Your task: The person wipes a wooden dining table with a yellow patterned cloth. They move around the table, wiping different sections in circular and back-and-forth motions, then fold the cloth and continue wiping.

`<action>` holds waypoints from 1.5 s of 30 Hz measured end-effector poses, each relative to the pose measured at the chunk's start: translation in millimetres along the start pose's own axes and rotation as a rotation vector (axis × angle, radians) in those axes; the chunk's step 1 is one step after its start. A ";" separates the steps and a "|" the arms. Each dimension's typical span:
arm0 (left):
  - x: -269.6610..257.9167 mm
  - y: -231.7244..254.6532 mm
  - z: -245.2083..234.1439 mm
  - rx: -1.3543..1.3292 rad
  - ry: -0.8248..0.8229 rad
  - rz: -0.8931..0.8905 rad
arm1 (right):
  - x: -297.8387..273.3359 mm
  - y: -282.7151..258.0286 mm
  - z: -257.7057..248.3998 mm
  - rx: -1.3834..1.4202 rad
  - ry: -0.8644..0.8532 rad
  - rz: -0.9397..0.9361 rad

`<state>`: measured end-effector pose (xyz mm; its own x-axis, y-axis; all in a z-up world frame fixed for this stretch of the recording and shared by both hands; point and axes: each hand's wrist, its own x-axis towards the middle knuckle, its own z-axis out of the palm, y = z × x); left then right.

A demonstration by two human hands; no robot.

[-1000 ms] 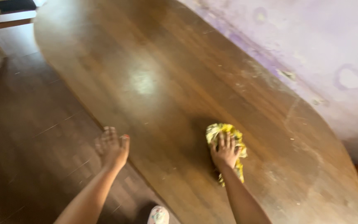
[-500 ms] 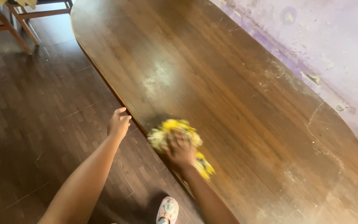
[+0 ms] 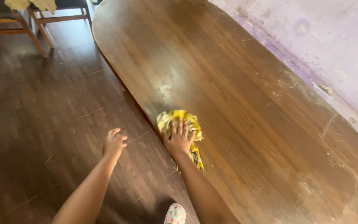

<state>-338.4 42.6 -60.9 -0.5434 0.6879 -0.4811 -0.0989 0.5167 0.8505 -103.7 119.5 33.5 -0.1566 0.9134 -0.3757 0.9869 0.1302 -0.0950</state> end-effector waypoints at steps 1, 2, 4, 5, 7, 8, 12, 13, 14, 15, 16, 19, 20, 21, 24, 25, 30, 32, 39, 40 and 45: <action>6.7 -0.4 -2.3 -0.024 0.005 -0.016 | -9.0 1.4 5.7 -0.014 0.027 -0.065; 11.9 -1.2 -5.1 0.000 0.025 -0.006 | -21.2 12.5 11.2 0.012 0.048 -0.101; 20.5 -1.4 -13.5 0.038 0.072 0.013 | -55.8 48.6 25.2 0.027 0.110 -0.123; 23.5 0.0 -10.8 0.099 0.094 0.027 | -74.1 68.7 32.3 0.016 0.158 -0.109; 27.3 5.9 -4.7 0.216 0.145 0.057 | -119.2 107.2 50.9 -0.080 0.151 0.011; 32.7 15.3 1.0 0.165 0.098 0.066 | -137.0 127.7 55.9 -0.084 0.151 0.083; 28.1 25.3 29.5 0.037 -0.045 0.034 | -167.5 165.3 77.6 -0.294 0.055 0.294; 28.9 26.6 35.2 0.011 -0.071 0.019 | -171.0 166.3 78.3 -0.259 0.102 0.291; 29.6 25.8 39.3 0.056 -0.066 0.049 | -169.3 162.1 75.8 -0.244 0.059 0.290; 33.0 27.5 43.6 0.103 -0.060 0.084 | -154.8 149.9 69.1 -0.224 0.018 0.288; 37.0 28.9 48.1 0.149 -0.054 0.119 | -136.0 134.6 59.6 -0.205 -0.023 0.286; 49.6 28.5 57.4 0.164 -0.092 0.106 | -68.5 75.5 30.9 -0.149 0.020 0.125; 50.0 25.1 57.2 0.199 -0.094 0.110 | -44.5 53.5 21.5 -0.121 0.022 0.083; 51.5 24.5 55.9 0.231 -0.093 0.117 | -21.9 31.7 12.1 -0.111 0.014 0.070; 51.1 31.1 45.6 0.354 -0.096 0.119 | 29.4 -17.4 -11.8 -0.073 0.018 0.023; 45.6 34.1 43.1 0.401 -0.106 0.114 | 39.5 -23.1 -15.6 -0.052 0.017 0.001; 29.9 69.1 27.1 0.393 -0.152 -0.130 | 46.0 4.4 -4.2 0.084 0.208 -0.264; 34.5 71.6 25.4 0.380 -0.128 -0.068 | 21.8 30.2 5.0 0.030 0.240 -0.315; 54.7 61.0 48.6 0.255 -0.098 0.111 | -65.3 90.3 10.5 0.080 0.249 -0.244; 53.4 62.6 50.3 0.247 -0.103 0.125 | -66.5 95.7 6.6 0.067 0.249 -0.207; 29.8 87.0 48.6 0.399 -0.152 0.049 | -30.4 103.1 -20.7 0.085 0.271 -0.013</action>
<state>-322.7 132.8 -11.5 -0.4073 0.7684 -0.4936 0.2700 0.6176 0.7387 3.6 113.1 54.2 -0.1423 0.9832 -0.1146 0.9764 0.1204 -0.1792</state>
